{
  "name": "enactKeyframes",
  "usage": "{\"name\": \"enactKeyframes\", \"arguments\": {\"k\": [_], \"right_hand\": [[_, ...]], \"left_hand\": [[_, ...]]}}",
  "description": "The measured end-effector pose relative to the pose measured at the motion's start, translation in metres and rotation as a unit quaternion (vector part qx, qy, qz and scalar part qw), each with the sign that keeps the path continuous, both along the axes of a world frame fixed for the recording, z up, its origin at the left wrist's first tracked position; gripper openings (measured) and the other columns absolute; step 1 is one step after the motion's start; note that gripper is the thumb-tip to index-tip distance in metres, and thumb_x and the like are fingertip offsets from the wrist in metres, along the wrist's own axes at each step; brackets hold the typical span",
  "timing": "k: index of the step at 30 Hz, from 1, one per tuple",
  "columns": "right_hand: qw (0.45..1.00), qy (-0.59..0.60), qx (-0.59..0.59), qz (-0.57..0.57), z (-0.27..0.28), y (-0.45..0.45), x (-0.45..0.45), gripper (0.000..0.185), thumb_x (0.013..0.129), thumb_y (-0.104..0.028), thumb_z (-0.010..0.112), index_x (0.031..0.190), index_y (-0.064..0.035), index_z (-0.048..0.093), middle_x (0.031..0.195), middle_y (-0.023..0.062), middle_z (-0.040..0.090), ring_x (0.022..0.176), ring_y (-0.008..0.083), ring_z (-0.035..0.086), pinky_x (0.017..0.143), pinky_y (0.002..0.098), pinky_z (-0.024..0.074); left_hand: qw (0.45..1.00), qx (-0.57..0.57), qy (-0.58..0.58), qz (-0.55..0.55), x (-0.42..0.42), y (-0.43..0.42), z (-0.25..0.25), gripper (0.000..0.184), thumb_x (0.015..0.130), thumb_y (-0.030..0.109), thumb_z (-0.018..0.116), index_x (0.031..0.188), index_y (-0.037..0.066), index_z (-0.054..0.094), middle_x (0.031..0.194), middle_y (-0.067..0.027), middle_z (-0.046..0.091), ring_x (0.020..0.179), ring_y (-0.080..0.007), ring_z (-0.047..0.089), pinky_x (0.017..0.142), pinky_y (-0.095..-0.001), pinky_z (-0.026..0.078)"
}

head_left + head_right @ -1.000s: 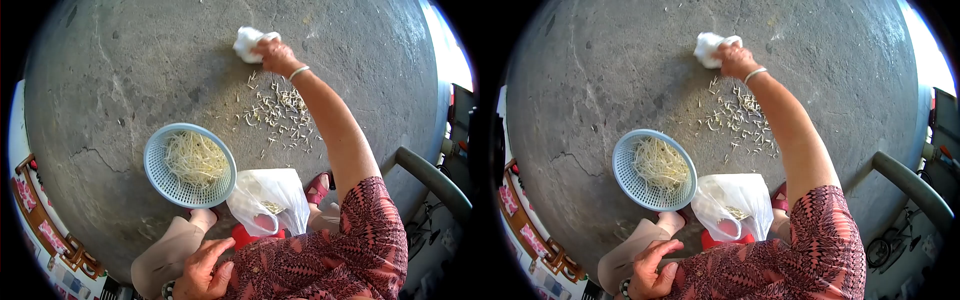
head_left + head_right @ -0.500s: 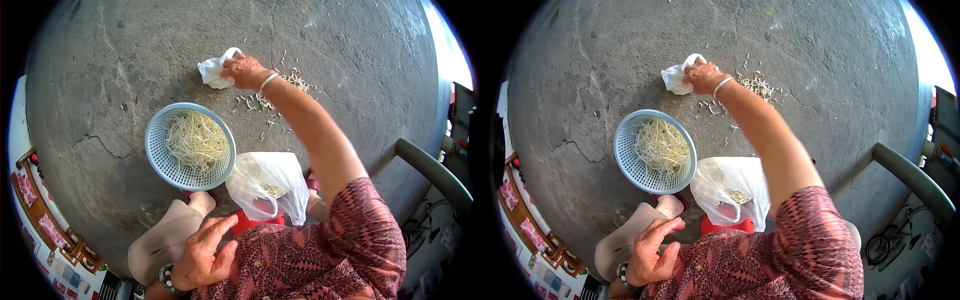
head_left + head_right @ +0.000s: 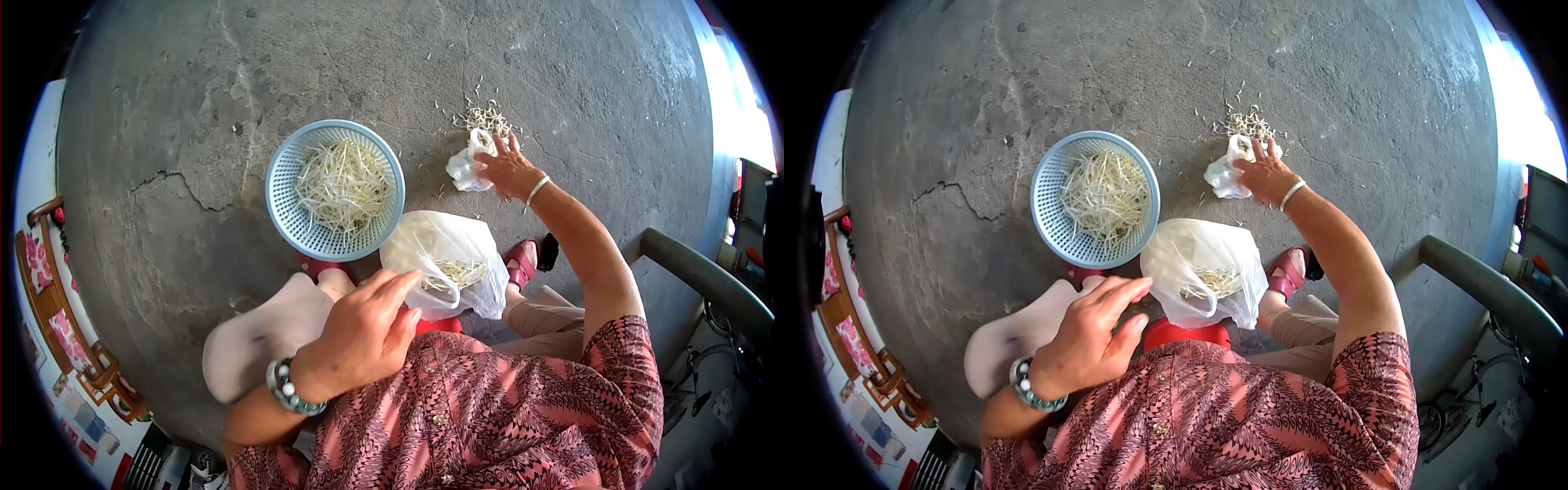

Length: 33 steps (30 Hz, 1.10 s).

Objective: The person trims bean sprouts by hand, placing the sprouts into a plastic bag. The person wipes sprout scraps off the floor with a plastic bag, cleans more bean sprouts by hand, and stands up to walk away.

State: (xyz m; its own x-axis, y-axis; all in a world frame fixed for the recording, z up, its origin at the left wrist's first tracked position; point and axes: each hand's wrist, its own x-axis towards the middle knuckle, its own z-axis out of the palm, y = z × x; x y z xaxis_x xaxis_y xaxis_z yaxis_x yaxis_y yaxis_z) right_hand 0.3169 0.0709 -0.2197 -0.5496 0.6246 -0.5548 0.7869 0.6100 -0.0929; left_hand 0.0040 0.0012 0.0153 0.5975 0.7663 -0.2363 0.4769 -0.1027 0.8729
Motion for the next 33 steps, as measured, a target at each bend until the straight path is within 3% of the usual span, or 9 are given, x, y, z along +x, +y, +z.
{"name": "enactKeyframes", "arguments": {"k": [5, 6, 10, 15, 21, 22, 26, 29, 33], "right_hand": [[0.993, -0.041, 0.035, -0.101, 0.030, -0.042, -0.026, 0.023, 0.065, -0.016, 0.067, 0.088, -0.0108, 0.066, 0.102, 0.0064, 0.062, 0.109, 0.0307, 0.051, 0.090, 0.0595, 0.0344], [0.990, -0.059, 0.011, -0.131, 0.040, -0.048, -0.035, 0.019, 0.069, -0.017, 0.063, 0.086, -0.0087, 0.065, 0.086, 0.0099, 0.066, 0.093, 0.0299, 0.062, 0.084, 0.0542, 0.0405], [0.971, 0.042, -0.046, -0.232, 0.072, -0.085, -0.047, 0.027, 0.076, -0.029, 0.057, 0.083, -0.0051, 0.066, 0.088, 0.0165, 0.065, 0.086, 0.0325, 0.064, 0.073, 0.0410, 0.0515], [0.958, 0.072, -0.089, -0.264, 0.103, -0.141, -0.060, 0.045, 0.072, -0.044, 0.061, 0.096, -0.0059, 0.064, 0.093, 0.0157, 0.065, 0.093, 0.0314, 0.062, 0.076, 0.0408, 0.0504], [0.949, 0.041, -0.039, -0.309, 0.118, -0.195, -0.058, 0.026, 0.070, -0.013, 0.059, 0.094, -0.0023, 0.065, 0.089, 0.0198, 0.065, 0.087, 0.0324, 0.065, 0.072, 0.0395, 0.0524], [0.950, 0.033, -0.032, -0.308, 0.109, -0.195, -0.052, 0.025, 0.070, -0.013, 0.059, 0.092, -0.0025, 0.066, 0.089, 0.0200, 0.066, 0.086, 0.0323, 0.065, 0.071, 0.0392, 0.0528], [0.936, 0.049, -0.005, -0.347, 0.124, -0.195, -0.040, 0.021, 0.071, -0.013, 0.058, 0.086, -0.0012, 0.068, 0.088, 0.0195, 0.066, 0.086, 0.0314, 0.066, 0.071, 0.0383, 0.0535], [0.920, 0.085, 0.002, -0.382, 0.127, -0.194, -0.037, 0.023, 0.071, -0.012, 0.057, 0.086, 0.0009, 0.067, 0.091, 0.0190, 0.066, 0.088, 0.0317, 0.065, 0.074, 0.0386, 0.0527], [0.905, 0.132, 0.018, -0.403, 0.126, -0.204, -0.039, 0.023, 0.070, -0.012, 0.056, 0.086, 0.0012, 0.067, 0.090, 0.0200, 0.066, 0.089, 0.0322, 0.065, 0.076, 0.0383, 0.0520]], "left_hand": [[0.987, 0.017, 0.122, -0.104, -0.002, -0.020, -0.007, 0.032, 0.079, 0.010, 0.058, 0.108, -0.004, 0.053, 0.094, -0.0171, 0.058, 0.081, -0.0345, 0.059, 0.070, -0.0412, 0.049], [0.981, 0.021, 0.153, -0.120, -0.002, -0.024, -0.010, 0.027, 0.080, 0.013, 0.057, 0.101, -0.003, 0.055, 0.093, -0.0178, 0.058, 0.081, -0.0353, 0.060, 0.071, -0.0423, 0.050], [0.956, 0.030, 0.208, -0.206, 0.001, -0.040, -0.026, 0.020, 0.082, 0.017, 0.054, 0.088, -0.001, 0.056, 0.088, -0.0214, 0.058, 0.082, -0.0381, 0.060, 0.073, -0.0443, 0.049], [0.936, 0.035, 0.227, -0.268, 0.006, -0.051, -0.033, 0.024, 0.082, 0.019, 0.053, 0.097, 0.000, 0.057, 0.088, -0.0227, 0.062, 0.085, -0.0399, 0.060, 0.076, -0.0471, 0.048], [0.896, 0.069, 0.302, -0.317, 0.005, -0.064, -0.059, 0.026, 0.082, 0.022, 0.052, 0.096, 0.002, 0.061, 0.082, -0.0234, 0.062, 0.082, -0.0403, 0.060, 0.077, -0.0466, 0.048], [0.874, 0.030, 0.331, -0.355, 0.003, -0.067, -0.069, 0.029, 0.081, 0.021, 0.051, 0.103, 0.004, 0.060, 0.097, -0.0232, 0.061, 0.088, -0.0404, 0.059, 0.080, -0.0461, 0.047], [0.803, 0.201, 0.392, -0.402, -0.004, -0.097, -0.053, 0.041, 0.079, 0.017, 0.053, 0.119, 0.006, 0.052, 0.123, -0.0211, 0.048, 0.105, -0.0411, 0.052, 0.088, -0.0452, 0.044], [0.879, 0.096, 0.334, -0.327, 0.020, -0.107, -0.071, 0.033, 0.078, 0.012, 0.050, 0.109, 0.004, 0.058, 0.114, -0.0199, 0.053, 0.102, -0.0393, 0.055, 0.087, -0.0455, 0.045], [0.974, 0.117, 0.031, -0.192, 0.076, -0.135, -0.115, 0.024, 0.080, 0.009, 0.051, 0.098, 0.000, 0.063, 0.091, -0.0235, 0.063, 0.085, -0.0365, 0.062, 0.079, -0.0423, 0.049]]}}
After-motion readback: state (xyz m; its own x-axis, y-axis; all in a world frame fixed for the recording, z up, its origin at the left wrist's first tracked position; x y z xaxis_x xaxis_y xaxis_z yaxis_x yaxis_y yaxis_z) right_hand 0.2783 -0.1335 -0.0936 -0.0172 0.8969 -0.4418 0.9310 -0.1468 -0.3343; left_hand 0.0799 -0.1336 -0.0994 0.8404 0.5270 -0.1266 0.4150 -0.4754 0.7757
